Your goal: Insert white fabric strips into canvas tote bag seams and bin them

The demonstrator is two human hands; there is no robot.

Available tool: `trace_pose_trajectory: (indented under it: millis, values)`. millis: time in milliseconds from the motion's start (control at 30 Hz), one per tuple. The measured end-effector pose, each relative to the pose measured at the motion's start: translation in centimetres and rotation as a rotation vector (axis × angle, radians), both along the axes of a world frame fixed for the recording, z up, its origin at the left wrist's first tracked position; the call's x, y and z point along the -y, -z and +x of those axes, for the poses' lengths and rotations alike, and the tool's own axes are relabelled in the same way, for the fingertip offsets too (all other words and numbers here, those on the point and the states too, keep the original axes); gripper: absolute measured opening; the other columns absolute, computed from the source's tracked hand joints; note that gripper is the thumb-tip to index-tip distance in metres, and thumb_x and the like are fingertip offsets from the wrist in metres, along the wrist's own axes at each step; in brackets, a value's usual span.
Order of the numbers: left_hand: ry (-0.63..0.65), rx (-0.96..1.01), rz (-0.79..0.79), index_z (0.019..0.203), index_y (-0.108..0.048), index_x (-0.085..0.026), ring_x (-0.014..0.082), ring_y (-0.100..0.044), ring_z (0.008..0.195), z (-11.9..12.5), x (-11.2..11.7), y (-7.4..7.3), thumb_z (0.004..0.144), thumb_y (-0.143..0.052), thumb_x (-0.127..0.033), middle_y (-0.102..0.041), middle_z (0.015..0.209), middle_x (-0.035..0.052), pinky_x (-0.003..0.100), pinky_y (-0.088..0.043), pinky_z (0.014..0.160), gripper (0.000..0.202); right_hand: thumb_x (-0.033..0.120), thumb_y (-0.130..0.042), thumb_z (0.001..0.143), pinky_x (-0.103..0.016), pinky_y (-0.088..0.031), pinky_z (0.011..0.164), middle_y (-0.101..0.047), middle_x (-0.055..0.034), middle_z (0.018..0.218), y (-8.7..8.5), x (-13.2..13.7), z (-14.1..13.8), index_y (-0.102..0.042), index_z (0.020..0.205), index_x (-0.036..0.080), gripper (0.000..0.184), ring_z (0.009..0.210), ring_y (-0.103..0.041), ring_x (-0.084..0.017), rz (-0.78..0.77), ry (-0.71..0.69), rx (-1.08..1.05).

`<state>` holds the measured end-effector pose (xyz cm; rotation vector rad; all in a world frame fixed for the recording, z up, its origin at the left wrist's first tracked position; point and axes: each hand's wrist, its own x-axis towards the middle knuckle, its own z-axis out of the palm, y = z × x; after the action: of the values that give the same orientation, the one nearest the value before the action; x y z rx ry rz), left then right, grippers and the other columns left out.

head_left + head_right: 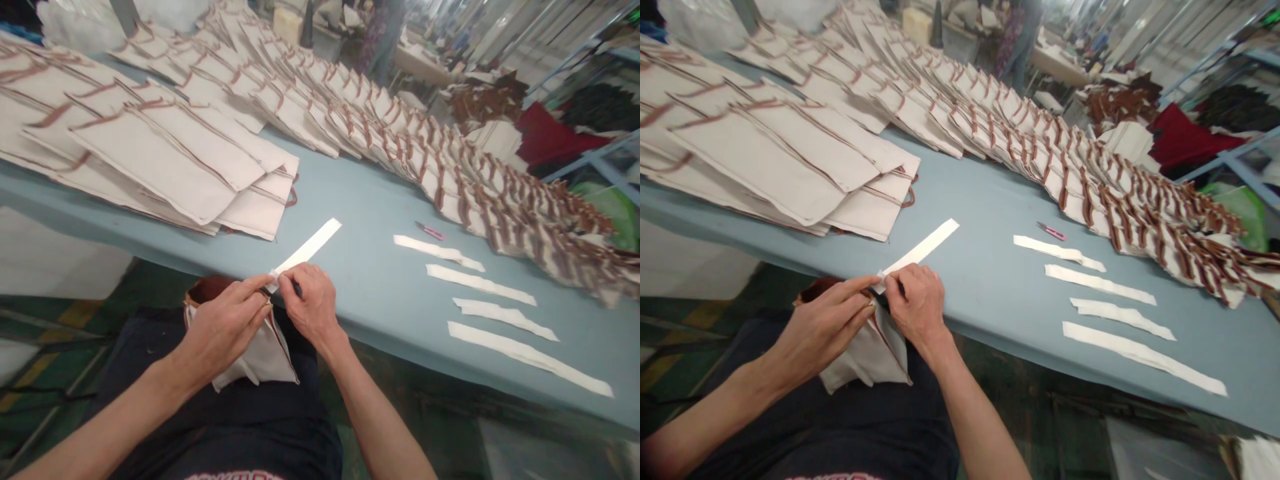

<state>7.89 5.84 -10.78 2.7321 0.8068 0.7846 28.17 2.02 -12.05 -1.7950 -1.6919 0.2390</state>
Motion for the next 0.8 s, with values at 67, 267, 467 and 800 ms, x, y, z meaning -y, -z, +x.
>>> trace_pose_trajectory:
  millis: [67,267,467,800]
  values:
    - [0.002,-0.007,-0.009,0.098,-0.073,-0.019,0.0304,-0.084,0.118,0.4,-0.1,0.4,0.123,-0.041,-0.025,-0.084,0.138,0.0186,0.042,-0.067,0.104,0.041,0.026,-0.061,0.110,-0.036,-0.040,0.082,-0.082,-0.0039,0.093,0.0,-0.2,0.2,-0.070,0.088,0.025,0.024,0.088,-0.068,-0.023,-0.027,0.032,-0.057]
    - [-0.011,0.006,-0.042,0.093,-0.072,-0.020,0.0308,-0.085,0.116,0.2,0.2,1.0,0.122,-0.043,-0.026,-0.083,0.140,0.0182,0.041,-0.067,0.104,0.042,0.040,-0.043,0.119,-0.033,-0.043,0.074,-0.077,-0.0002,0.084,-0.5,-1.6,1.4,-0.066,0.098,0.027,0.033,0.077,-0.070,-0.022,-0.122,0.168,-0.242]
    - [-0.060,0.053,-0.104,0.100,-0.074,-0.020,0.0274,-0.084,0.119,-0.2,0.2,-0.9,0.122,-0.044,-0.028,-0.081,0.144,0.0169,0.037,-0.065,0.110,0.038,0.041,-0.053,0.114,-0.035,-0.044,0.077,-0.077,0.0016,0.078,-1.3,-2.5,2.1,-0.064,0.094,0.029,0.026,0.080,-0.073,-0.025,-0.184,0.215,-0.380]
    - [0.055,-0.041,-0.150,0.090,-0.075,-0.022,0.0259,-0.089,0.112,1.4,-1.4,1.8,0.121,-0.040,-0.033,-0.076,0.162,0.0140,0.037,-0.070,0.104,0.048,0.041,-0.067,0.105,-0.029,-0.051,0.069,-0.073,0.0044,0.069,-1.0,-3.3,2.2,-0.068,0.089,0.027,0.022,0.067,-0.069,-0.019,-0.104,0.289,-0.749]
